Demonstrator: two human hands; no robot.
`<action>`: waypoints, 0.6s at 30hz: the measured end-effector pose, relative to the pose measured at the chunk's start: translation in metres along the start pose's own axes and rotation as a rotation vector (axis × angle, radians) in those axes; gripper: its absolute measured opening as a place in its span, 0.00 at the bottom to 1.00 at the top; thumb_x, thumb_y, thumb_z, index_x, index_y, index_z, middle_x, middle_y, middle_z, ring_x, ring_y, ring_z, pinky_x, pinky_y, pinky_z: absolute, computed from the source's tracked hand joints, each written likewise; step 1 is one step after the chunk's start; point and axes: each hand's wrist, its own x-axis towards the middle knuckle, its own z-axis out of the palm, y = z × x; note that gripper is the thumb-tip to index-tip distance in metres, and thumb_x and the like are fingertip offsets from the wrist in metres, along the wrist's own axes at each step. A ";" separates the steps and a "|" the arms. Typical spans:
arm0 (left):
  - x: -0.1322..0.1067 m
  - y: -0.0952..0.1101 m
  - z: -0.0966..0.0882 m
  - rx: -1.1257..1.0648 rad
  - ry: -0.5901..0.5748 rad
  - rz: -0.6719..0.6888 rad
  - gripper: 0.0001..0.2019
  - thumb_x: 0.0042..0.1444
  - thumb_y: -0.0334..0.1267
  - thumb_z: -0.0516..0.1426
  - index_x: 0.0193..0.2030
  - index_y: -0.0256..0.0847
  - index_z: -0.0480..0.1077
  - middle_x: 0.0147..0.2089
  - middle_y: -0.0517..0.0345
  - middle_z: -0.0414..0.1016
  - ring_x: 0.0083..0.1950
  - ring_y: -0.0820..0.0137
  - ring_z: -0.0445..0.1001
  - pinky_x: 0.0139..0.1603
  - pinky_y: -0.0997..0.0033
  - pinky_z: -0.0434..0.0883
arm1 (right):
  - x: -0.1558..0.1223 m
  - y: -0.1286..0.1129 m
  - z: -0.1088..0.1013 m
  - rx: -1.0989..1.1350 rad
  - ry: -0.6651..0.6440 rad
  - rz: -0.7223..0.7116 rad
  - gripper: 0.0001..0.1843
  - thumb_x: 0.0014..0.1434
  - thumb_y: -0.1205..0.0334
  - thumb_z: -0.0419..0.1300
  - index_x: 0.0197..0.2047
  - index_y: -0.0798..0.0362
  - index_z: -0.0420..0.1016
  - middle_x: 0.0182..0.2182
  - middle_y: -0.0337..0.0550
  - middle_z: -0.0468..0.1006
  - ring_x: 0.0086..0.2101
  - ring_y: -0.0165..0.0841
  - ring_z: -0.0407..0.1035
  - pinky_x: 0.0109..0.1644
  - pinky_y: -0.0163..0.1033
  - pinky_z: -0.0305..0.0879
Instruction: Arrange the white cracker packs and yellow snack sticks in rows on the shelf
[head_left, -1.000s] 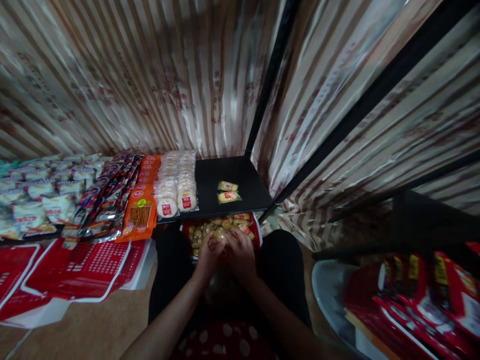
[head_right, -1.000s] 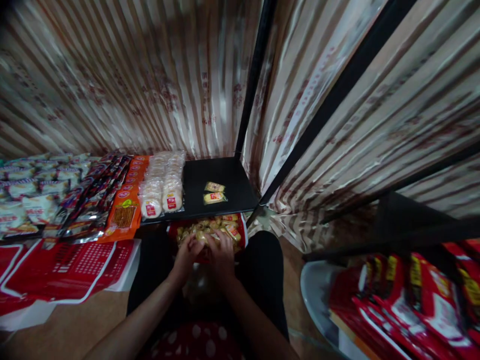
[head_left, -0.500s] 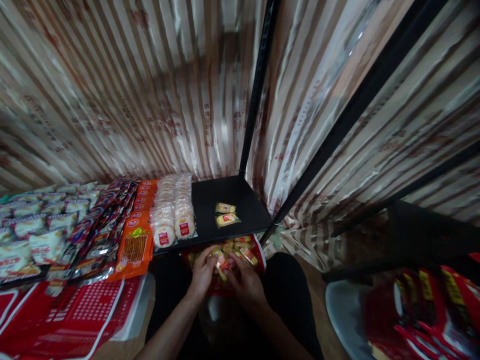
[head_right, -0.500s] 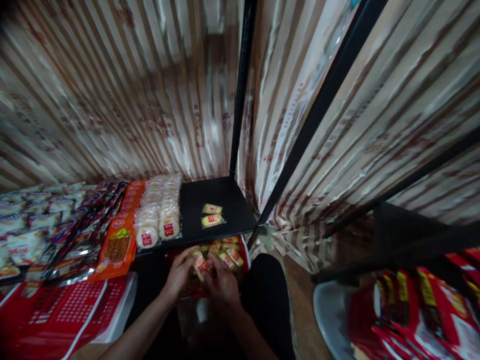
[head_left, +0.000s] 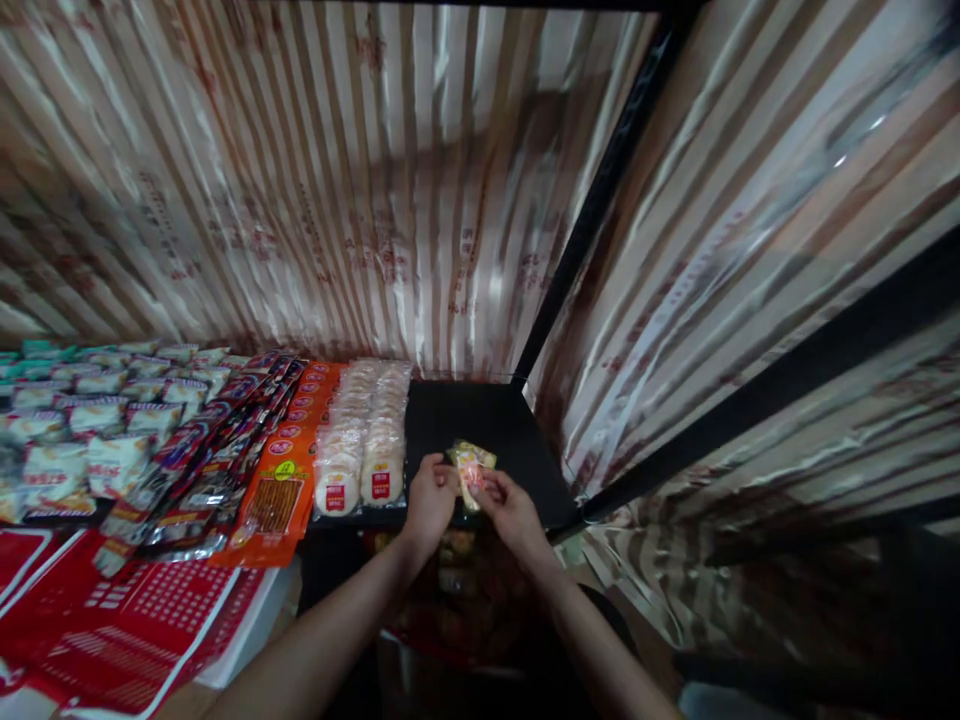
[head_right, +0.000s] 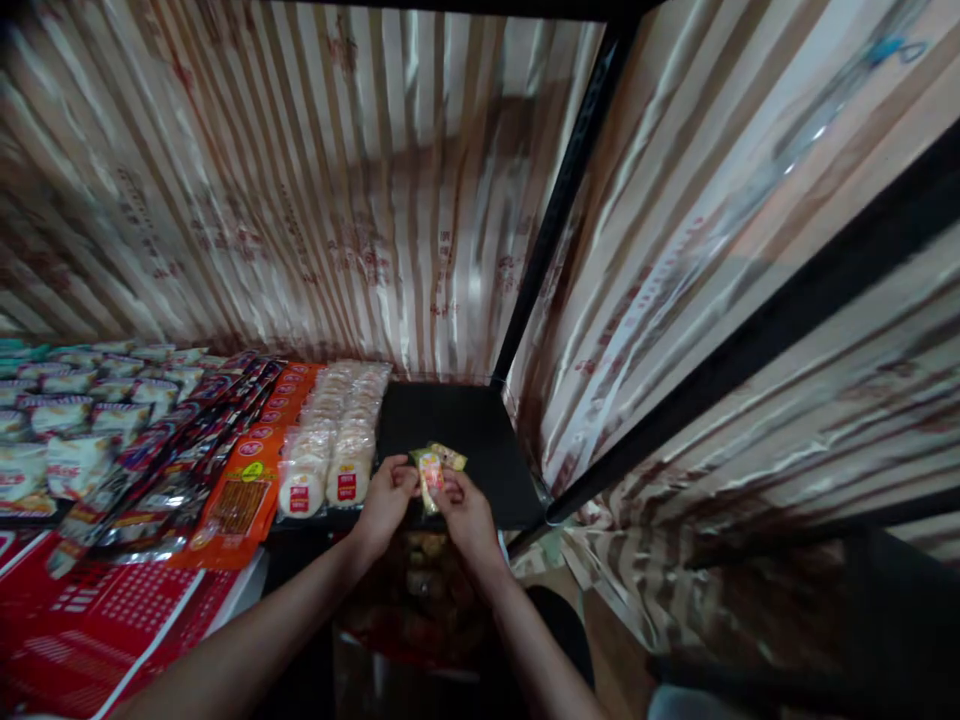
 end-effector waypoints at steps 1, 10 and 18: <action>0.010 0.007 0.004 0.036 0.037 0.028 0.17 0.53 0.32 0.52 0.51 0.35 0.64 0.44 0.49 0.74 0.42 0.70 0.74 0.44 0.72 0.70 | 0.017 -0.002 0.002 0.022 0.016 0.008 0.21 0.37 0.51 0.66 0.34 0.53 0.73 0.27 0.42 0.77 0.27 0.31 0.70 0.34 0.37 0.68; 0.100 0.049 0.053 0.376 0.282 -0.033 0.18 0.54 0.29 0.49 0.52 0.36 0.68 0.62 0.45 0.61 0.65 0.61 0.55 0.63 0.63 0.56 | 0.156 -0.002 0.047 -0.156 0.040 0.085 0.07 0.45 0.65 0.57 0.31 0.54 0.72 0.26 0.41 0.78 0.29 0.31 0.72 0.34 0.33 0.68; 0.165 0.042 0.049 0.396 0.249 -0.039 0.16 0.55 0.27 0.46 0.43 0.35 0.73 0.46 0.43 0.74 0.55 0.56 0.68 0.56 0.56 0.61 | 0.221 0.019 0.074 -0.490 0.032 -0.043 0.12 0.49 0.67 0.56 0.39 0.52 0.70 0.33 0.41 0.78 0.33 0.31 0.73 0.37 0.34 0.67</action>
